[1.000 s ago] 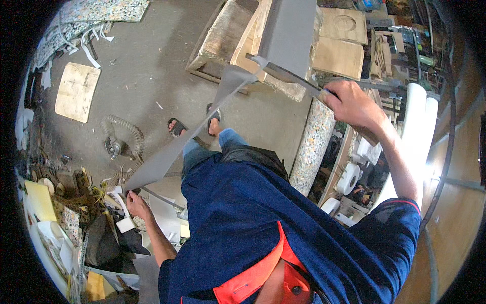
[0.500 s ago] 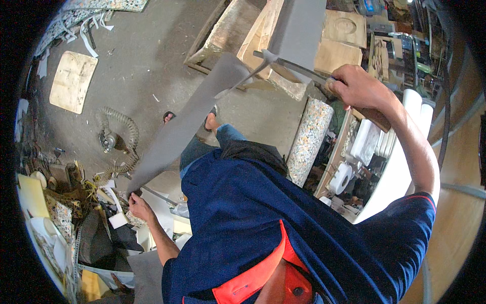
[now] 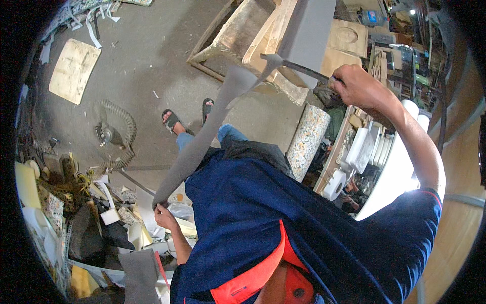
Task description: The person assembles a curved car part by cutting a gray sheet, applying adhesive with a spray gun, and attaching a white curved piece. They handle the parts by hand and use a spray gun to apply adhesive before joining the components.
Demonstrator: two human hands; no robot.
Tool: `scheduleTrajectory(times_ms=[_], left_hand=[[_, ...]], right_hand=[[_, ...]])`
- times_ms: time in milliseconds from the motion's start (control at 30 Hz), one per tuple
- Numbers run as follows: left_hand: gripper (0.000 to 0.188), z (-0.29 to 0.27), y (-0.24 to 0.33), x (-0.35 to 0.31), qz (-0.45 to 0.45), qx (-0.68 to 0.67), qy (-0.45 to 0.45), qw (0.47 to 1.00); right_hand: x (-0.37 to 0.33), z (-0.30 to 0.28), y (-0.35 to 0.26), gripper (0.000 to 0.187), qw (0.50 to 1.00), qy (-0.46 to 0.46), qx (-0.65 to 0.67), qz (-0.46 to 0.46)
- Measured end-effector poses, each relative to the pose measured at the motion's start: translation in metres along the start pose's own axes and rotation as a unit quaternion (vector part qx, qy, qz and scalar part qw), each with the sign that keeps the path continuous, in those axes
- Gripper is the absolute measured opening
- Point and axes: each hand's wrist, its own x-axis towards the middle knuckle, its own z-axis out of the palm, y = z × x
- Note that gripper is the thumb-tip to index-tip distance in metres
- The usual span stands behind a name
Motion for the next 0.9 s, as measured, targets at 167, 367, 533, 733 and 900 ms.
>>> scheduleTrajectory(times_ms=[167,367,533,733,900], left_hand=[[0.049,0.002,-0.010,-0.017,-0.018,0.015,0.005,1.000],[0.050,0.011,-0.019,-0.021,-0.017,-0.002,0.006,1.000],[0.052,0.009,-0.033,-0.024,-0.062,0.030,0.010,0.998],[0.051,-0.009,-0.058,-0.022,-0.098,0.042,0.046,0.993],[0.050,-0.010,-0.061,-0.014,-0.082,0.047,0.042,0.995]], right_hand=[[-0.014,-0.004,0.002,0.032,1.000,0.006,-0.008,0.015],[-0.001,0.003,0.003,0.030,1.000,0.009,-0.027,-0.006],[0.026,0.017,0.004,0.031,0.997,0.042,-0.044,-0.048],[0.006,0.007,0.003,0.027,0.996,0.051,-0.051,-0.050],[-0.047,-0.006,0.020,0.031,0.961,0.229,0.150,-0.027]])
